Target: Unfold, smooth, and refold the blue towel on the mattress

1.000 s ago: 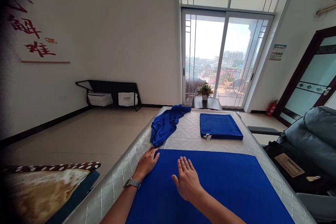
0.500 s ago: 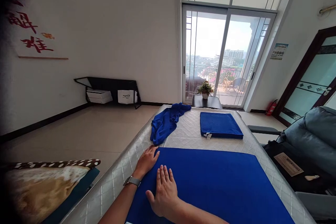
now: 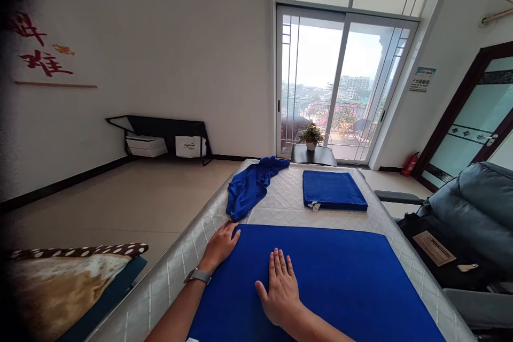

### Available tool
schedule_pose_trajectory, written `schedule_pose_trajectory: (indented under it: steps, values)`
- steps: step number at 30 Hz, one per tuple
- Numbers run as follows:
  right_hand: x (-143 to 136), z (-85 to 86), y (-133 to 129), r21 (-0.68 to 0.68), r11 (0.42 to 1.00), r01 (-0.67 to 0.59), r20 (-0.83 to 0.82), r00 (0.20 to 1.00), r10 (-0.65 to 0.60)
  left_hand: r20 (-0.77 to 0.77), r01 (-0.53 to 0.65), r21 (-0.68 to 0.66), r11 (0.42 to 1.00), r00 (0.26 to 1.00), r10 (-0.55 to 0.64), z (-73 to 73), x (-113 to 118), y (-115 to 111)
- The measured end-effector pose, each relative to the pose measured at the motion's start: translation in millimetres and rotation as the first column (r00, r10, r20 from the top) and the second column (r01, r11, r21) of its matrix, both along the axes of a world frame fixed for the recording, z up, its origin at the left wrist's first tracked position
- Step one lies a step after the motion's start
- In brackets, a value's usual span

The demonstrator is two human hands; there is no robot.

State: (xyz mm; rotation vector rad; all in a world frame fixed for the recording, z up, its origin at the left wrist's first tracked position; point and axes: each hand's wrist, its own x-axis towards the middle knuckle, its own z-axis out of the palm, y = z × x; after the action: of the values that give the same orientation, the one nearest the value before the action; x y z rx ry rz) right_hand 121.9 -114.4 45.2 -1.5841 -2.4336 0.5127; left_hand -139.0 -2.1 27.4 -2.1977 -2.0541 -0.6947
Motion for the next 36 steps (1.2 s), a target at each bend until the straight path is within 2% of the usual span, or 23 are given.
schedule_pose_trajectory:
  steps: [7,11,18,25,28,31,36]
  values:
    - [66.6,6.7,-11.4,-0.045,0.979,0.197,0.110,0.975,-0.191,0.015,0.002,-0.030,1.000,1.000,-0.002,-4.2,-2.8,2.3]
    - [110.7,2.9,-17.6,-0.015,0.955,0.295,0.149,0.945,-0.290,0.023,0.007,-0.022,1.000,1.000,-0.006,-6.7,-4.3,4.6]
    - [194.8,-20.0,-24.9,0.116,0.895,0.431,0.197,0.873,-0.446,0.015,0.015,-0.004,1.000,1.000,-0.015,-11.1,-5.8,7.6]
    - [279.5,-50.9,-32.7,0.285,0.795,0.536,0.231,0.766,-0.600,-0.001,0.020,-0.022,1.000,1.000,-0.020,-14.4,-8.3,9.3]
    - [318.4,-59.7,-39.5,0.318,0.768,0.555,0.218,0.746,-0.629,-0.009,0.023,-0.019,1.000,1.000,-0.023,-15.5,-8.6,10.0]
    - [349.5,-61.9,-48.1,0.327,0.775,0.540,0.205,0.760,-0.617,-0.015,0.021,-0.015,1.000,1.000,-0.021,-15.5,-8.2,10.1]
    - [371.4,-57.7,-59.4,0.337,0.755,0.562,0.168,0.753,-0.636,-0.005,0.019,-0.037,0.999,1.000,-0.019,-12.3,-6.9,7.7]
